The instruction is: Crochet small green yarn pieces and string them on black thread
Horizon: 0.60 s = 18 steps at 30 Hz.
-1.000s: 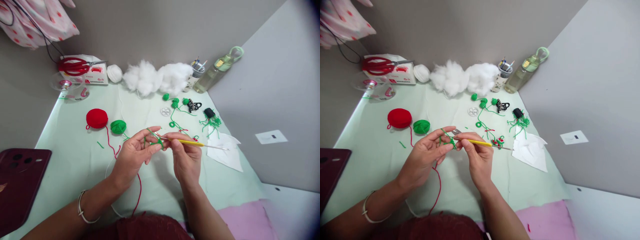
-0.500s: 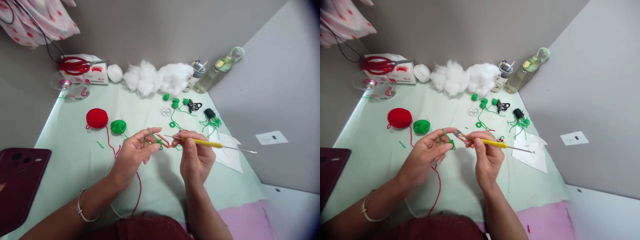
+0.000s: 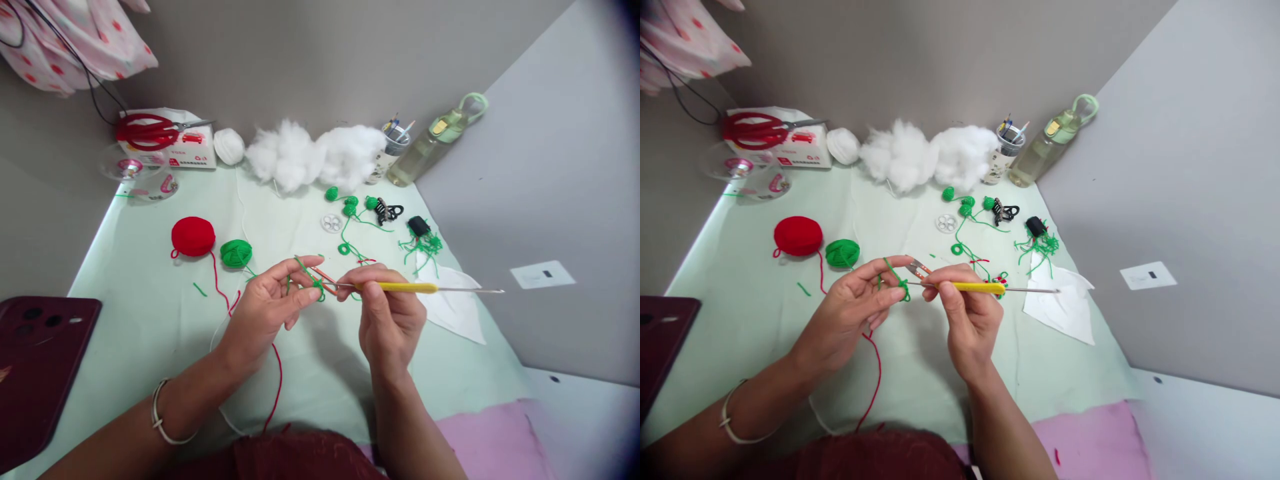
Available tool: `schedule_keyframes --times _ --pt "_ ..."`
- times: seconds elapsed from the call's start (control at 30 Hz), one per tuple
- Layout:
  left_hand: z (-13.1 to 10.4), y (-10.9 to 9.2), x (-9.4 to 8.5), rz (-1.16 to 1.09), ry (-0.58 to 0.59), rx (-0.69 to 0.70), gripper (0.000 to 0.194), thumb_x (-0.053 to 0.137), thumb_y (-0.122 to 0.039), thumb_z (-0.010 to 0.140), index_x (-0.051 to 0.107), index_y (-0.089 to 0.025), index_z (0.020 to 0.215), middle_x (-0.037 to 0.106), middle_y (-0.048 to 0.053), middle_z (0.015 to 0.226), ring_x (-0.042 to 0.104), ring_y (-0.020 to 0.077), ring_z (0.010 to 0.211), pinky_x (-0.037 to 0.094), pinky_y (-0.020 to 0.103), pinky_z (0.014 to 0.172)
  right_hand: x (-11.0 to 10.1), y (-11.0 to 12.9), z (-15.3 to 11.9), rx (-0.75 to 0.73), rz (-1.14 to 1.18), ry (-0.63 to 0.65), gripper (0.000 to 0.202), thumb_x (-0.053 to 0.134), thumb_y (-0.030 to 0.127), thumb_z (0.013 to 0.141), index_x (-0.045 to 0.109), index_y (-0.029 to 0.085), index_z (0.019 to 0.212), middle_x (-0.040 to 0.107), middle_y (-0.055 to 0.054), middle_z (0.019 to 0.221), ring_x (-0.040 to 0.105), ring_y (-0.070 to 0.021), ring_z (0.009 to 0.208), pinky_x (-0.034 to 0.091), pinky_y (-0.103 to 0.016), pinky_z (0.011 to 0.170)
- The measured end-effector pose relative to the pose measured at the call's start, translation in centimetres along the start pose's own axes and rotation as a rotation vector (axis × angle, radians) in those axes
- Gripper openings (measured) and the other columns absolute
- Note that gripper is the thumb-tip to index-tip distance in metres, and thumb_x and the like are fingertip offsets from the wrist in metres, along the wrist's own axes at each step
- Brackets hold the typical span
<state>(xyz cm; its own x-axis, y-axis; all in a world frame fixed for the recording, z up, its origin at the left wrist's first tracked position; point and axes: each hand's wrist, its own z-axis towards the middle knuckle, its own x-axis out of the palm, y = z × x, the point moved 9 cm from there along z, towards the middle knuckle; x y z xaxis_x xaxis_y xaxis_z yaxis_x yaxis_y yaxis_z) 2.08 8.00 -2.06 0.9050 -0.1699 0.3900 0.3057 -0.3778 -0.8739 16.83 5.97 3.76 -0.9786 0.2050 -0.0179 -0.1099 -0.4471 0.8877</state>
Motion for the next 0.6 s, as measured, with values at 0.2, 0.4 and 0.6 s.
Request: schedule_keyframes --times 0.2,0.4,0.6 --pt "0.0 0.1 0.1 -0.003 0.014 -0.008 0.036 0.076 -0.028 0.079 0.071 -0.023 0.115 0.058 -0.002 0.085 0.037 0.0014 0.047 0.028 0.022 0.042 0.2 0.0 0.0 -0.011 0.040 0.018 0.018 0.054 0.018 0.095 0.072 0.020 0.092 0.067 -0.004 0.080 0.062 -0.0148 0.065 0.051 -0.032 0.060" --pt "0.0 0.2 0.3 -0.005 0.032 -0.026 0.045 0.077 -0.028 0.078 0.067 -0.024 0.122 0.058 -0.003 0.084 0.038 0.0006 0.045 0.028 0.019 0.040 0.1 -1.3 0.1 0.144 0.192 0.037 0.019 0.054 0.021 0.096 0.072 0.019 0.092 0.067 -0.004 0.081 0.062 -0.0145 0.066 0.051 -0.032 0.062" --pt "0.0 0.3 0.4 -0.020 0.032 -0.047 0.049 0.079 -0.029 0.077 0.066 -0.024 0.124 0.058 -0.003 0.083 0.036 0.0002 0.045 0.028 0.018 0.038 0.0 -1.6 0.1 0.187 0.262 0.034 0.020 0.054 0.021 0.097 0.073 0.019 0.090 0.066 -0.003 0.079 0.063 -0.0142 0.066 0.050 -0.030 0.062"
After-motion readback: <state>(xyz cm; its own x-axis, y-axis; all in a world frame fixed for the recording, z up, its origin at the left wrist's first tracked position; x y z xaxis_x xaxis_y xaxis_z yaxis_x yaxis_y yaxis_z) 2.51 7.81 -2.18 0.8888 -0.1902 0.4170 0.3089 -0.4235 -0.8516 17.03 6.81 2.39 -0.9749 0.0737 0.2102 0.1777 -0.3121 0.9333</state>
